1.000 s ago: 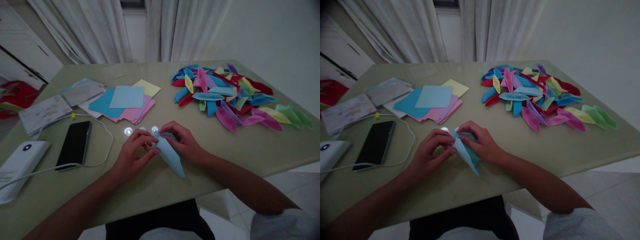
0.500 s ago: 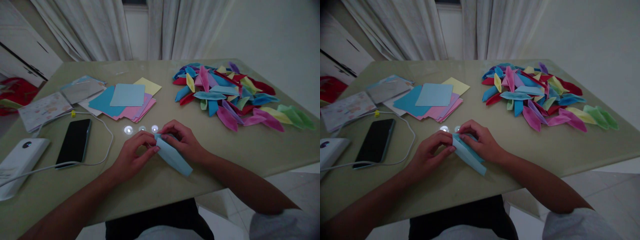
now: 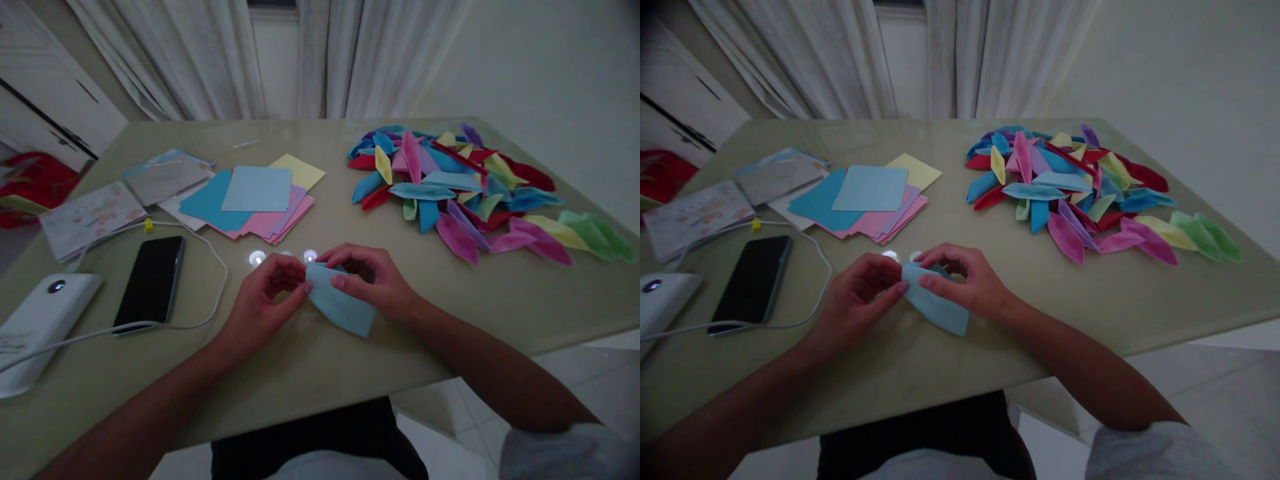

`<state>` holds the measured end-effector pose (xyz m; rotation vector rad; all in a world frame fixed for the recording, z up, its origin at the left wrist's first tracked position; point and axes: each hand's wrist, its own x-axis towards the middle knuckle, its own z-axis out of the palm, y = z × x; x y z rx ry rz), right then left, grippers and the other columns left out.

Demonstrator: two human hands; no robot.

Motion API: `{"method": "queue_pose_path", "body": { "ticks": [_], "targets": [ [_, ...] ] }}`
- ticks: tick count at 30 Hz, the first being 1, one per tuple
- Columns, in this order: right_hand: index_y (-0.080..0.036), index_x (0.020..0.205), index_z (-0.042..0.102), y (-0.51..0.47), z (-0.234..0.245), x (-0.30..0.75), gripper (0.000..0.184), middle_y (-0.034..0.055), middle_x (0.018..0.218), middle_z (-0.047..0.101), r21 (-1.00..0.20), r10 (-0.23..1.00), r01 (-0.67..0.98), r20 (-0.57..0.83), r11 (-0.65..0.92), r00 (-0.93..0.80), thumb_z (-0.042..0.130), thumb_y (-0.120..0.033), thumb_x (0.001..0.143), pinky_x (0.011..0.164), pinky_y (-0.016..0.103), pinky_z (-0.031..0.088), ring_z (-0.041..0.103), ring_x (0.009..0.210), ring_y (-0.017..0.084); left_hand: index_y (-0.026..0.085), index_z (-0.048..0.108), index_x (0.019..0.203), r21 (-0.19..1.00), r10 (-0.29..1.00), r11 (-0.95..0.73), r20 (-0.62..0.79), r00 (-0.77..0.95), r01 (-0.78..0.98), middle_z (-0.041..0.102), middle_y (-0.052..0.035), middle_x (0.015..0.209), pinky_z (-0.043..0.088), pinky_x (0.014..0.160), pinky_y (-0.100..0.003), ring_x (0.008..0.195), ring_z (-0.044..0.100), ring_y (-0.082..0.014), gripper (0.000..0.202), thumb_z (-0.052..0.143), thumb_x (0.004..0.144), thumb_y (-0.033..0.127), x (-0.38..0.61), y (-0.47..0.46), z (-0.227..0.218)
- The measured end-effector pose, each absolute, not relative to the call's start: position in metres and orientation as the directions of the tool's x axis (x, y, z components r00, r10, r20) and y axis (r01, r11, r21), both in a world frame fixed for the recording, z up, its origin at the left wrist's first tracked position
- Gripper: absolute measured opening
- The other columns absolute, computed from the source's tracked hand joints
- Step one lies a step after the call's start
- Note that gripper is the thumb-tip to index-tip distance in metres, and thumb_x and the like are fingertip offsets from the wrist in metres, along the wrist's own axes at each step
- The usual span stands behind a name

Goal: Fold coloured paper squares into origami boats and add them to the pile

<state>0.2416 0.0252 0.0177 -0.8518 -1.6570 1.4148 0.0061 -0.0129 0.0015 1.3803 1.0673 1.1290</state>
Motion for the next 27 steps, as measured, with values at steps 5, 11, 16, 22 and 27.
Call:
{"method": "queue_pose_path", "body": {
  "ticks": [5,11,16,22,27],
  "targets": [
    [-0.02,0.093,0.079,0.023,0.013,0.237,0.018,0.0079,0.107,0.082,-0.979,0.898,0.049,0.16,0.196,-0.409,0.085,-0.037,0.092,0.079,0.031,0.059,0.075,0.094,0.02,0.023,0.073,0.126,0.999,0.985,-0.014,0.022,0.171,-0.045,0.078,-0.0044,0.097,0.064,0.082,-0.031,0.089,0.076,-0.0186,0.039,0.085,0.09,0.032,0.006,-0.01,0.006],
    [-0.022,0.106,0.075,0.022,0.013,0.234,0.026,0.0047,0.101,0.077,-0.979,0.914,0.051,0.164,0.196,-0.372,0.088,-0.036,0.088,0.078,0.031,0.06,0.072,0.087,0.018,0.021,0.078,0.089,0.999,0.997,0.003,0.002,0.08,-0.054,0.077,-0.0031,0.083,0.063,0.069,-0.029,0.074,0.073,-0.0175,0.021,0.088,0.086,0.04,0.007,-0.008,0.009],
    [-0.022,0.115,0.072,0.026,0.011,0.237,0.035,0.0026,0.097,0.074,-0.985,0.919,0.089,0.103,0.147,-0.379,0.089,-0.036,0.088,0.074,0.029,0.057,0.071,0.086,0.017,0.022,0.073,0.092,0.988,0.999,0.002,-0.008,-0.034,-0.155,0.073,0.0013,0.082,0.059,0.064,-0.023,0.069,0.068,-0.0129,0.024,0.091,0.084,0.036,0.003,-0.004,0.003],
    [-0.022,0.121,0.072,0.03,0.01,0.239,0.04,0.0017,0.095,0.072,-0.988,0.916,0.089,0.083,0.128,-0.392,0.089,-0.035,0.087,0.068,0.026,0.053,0.069,0.082,0.016,0.021,0.078,0.096,0.985,0.998,0.02,-0.031,-0.062,-0.172,0.075,0.0001,0.082,0.059,0.064,-0.021,0.069,0.068,-0.0116,0.023,0.091,0.086,0.038,-0.001,-0.002,-0.001],
    [-0.021,0.112,0.069,0.036,0.007,0.24,0.04,0.0022,0.094,0.077,-0.999,0.941,-0.032,0.025,0.015,-0.337,0.092,-0.038,0.083,0.07,0.028,0.057,0.072,0.081,0.017,0.021,0.078,0.089,0.965,0.973,0.045,-0.101,-0.208,-0.257,0.078,-0.0008,0.088,0.066,0.071,-0.028,0.077,0.073,-0.0151,0.033,0.096,0.077,0.046,0.001,0.0,0.002]
  ]
}}
